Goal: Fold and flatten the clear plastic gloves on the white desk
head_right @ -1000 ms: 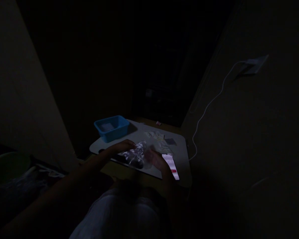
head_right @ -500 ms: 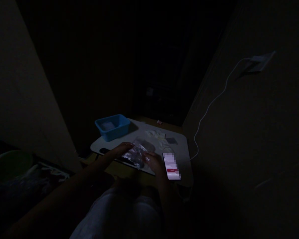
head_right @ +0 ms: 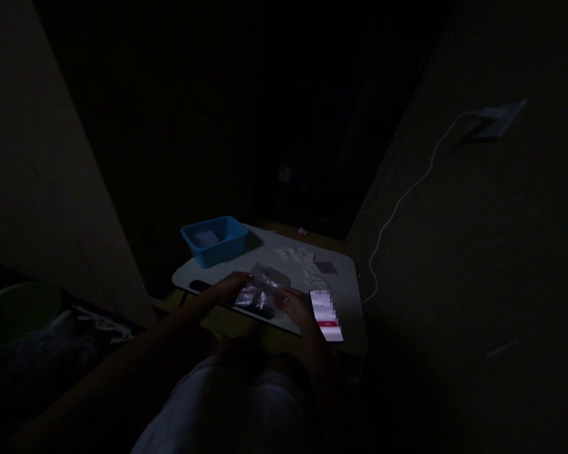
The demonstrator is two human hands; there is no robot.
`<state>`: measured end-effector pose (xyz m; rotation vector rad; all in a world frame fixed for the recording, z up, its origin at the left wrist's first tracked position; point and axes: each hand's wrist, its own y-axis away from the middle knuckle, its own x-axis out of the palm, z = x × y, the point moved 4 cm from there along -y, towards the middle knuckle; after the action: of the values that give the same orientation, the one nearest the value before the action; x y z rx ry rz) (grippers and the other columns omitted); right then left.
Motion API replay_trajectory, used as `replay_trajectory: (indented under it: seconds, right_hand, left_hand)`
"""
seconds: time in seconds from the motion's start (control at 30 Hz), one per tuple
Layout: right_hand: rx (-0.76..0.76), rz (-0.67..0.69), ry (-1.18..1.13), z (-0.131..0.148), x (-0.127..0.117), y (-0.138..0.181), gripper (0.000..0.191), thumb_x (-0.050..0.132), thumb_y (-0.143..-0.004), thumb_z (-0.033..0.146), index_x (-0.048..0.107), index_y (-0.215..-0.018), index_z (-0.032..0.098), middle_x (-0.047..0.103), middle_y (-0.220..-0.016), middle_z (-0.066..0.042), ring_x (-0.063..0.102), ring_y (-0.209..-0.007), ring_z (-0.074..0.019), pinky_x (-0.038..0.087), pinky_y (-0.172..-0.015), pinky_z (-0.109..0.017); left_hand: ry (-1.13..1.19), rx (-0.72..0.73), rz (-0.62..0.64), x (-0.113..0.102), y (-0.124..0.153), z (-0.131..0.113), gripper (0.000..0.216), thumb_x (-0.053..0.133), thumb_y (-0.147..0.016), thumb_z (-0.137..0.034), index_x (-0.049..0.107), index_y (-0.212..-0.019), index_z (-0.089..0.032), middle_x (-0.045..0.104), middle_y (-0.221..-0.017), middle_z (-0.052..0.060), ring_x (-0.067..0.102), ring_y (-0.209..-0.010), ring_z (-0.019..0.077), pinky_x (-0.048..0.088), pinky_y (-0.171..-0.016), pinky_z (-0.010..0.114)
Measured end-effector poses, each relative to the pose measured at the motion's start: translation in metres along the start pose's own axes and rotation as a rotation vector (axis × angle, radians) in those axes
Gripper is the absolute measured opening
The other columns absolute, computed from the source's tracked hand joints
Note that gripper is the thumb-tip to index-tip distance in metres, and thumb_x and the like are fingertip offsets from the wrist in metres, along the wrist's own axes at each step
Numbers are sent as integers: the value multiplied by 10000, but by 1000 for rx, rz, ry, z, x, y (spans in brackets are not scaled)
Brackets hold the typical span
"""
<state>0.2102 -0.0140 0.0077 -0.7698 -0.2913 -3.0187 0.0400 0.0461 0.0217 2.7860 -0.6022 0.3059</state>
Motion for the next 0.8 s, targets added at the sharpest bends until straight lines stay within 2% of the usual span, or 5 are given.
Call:
replay_trajectory:
  seconds: [0.2,0.4,0.6,0.8]
  right_hand:
    - [-30,66,3,1,-2,-3,179,693,-569,186,608,-725,164,647,-697,-11,599,-643,-131,455,-645,-266]
    - [-45,42,13,2,-8,-4,199,695,-563,196,612,-740,161,649,-692,-10,602,-632,-129,453,-577,-237]
    - [-32,27,54,1,-9,-3,215,673,-562,139,602,-762,173,648,-716,-5,601,-649,-125,447,-561,-222]
    - [-80,12,141,1,-14,-7,210,665,-571,195,597,-770,181,646,-706,-18,608,-679,-154,448,-592,-263]
  left_hand:
    - [46,3,16,-3,-4,1,35,561,-587,-108,553,-621,-106,555,-495,-2,519,-435,97,414,-475,220]
    - [67,1,69,-3,-2,-1,100,514,-605,-89,571,-685,-105,558,-493,-2,523,-425,102,428,-455,218]
    - [68,4,51,-2,-4,2,57,521,-596,-92,538,-646,-114,571,-511,5,548,-443,113,451,-470,227]
    - [51,-1,97,-1,-3,5,85,519,-569,-77,535,-640,-121,574,-529,0,547,-453,107,449,-485,225]
